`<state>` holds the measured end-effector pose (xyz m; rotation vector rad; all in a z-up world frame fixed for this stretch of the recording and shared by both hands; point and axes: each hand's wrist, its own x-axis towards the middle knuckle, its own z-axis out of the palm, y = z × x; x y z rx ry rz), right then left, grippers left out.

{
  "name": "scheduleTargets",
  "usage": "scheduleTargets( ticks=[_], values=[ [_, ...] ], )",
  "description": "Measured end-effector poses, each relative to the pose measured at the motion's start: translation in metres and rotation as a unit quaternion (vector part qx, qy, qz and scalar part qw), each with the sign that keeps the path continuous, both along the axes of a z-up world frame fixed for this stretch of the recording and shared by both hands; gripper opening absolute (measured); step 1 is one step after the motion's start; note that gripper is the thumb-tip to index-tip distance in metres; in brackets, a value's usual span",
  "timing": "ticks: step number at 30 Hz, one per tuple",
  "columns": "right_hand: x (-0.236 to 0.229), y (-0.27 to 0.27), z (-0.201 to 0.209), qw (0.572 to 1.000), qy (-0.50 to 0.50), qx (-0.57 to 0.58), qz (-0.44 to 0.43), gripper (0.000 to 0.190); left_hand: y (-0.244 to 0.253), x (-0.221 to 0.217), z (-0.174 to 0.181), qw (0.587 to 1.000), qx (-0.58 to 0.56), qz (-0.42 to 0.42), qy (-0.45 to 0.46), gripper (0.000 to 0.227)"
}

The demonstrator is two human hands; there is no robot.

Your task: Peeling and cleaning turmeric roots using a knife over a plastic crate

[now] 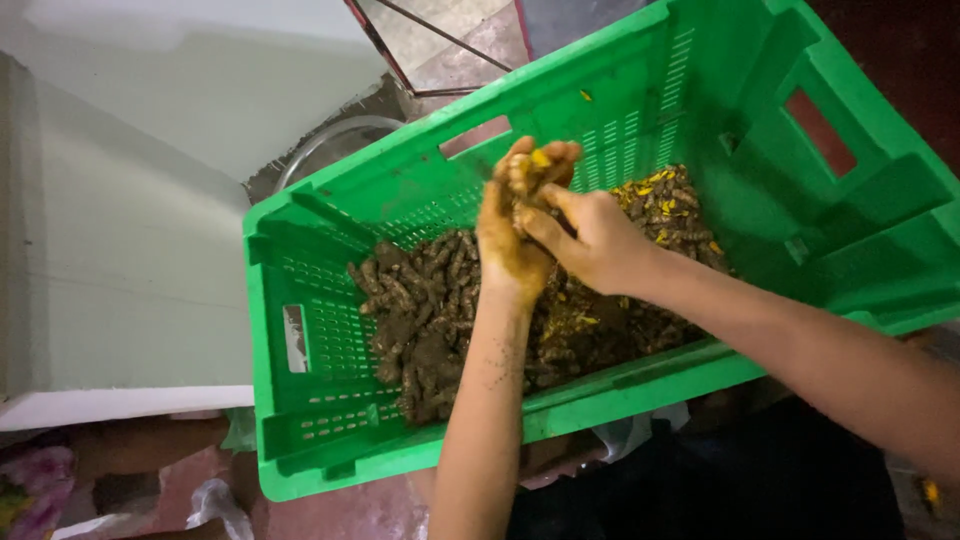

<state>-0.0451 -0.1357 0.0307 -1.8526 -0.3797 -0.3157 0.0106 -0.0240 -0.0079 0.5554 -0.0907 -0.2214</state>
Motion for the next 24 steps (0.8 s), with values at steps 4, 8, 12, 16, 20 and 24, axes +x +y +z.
scheduleTargets(
  ticks=[4, 8, 12, 16, 20, 24],
  values=[
    [0.001, -0.009, -0.017, 0.945, -0.167, -0.279, -0.042, 0.051, 0.018, 0.007, -0.015, 0.988, -0.134, 0.031, 0.071, 0.037],
    [0.005, -0.002, -0.027, 0.865, -0.272, -0.413, -0.082, 0.052, 0.027, 0.005, -0.003, 0.974, -0.202, 0.054, 0.091, 0.03],
    [0.001, 0.002, -0.018, 0.856, -0.292, -0.416, -0.096, 0.05, 0.033, 0.005, 0.0, 0.974, -0.203, 0.037, 0.097, 0.027],
    [0.002, 0.0, -0.023, 0.825, -0.291, -0.462, -0.143, 0.051, 0.034, 0.008, -0.012, 0.974, -0.195, 0.047, 0.103, 0.03],
    [0.022, -0.009, -0.025, 0.854, -0.219, -0.439, -0.172, 0.053, 0.035, 0.021, -0.042, 0.983, -0.162, 0.019, 0.086, 0.037],
    [0.01, -0.002, -0.027, 0.87, -0.227, -0.41, -0.15, 0.05, 0.031, 0.008, -0.008, 0.991, -0.123, 0.023, 0.052, 0.041]
  ],
)
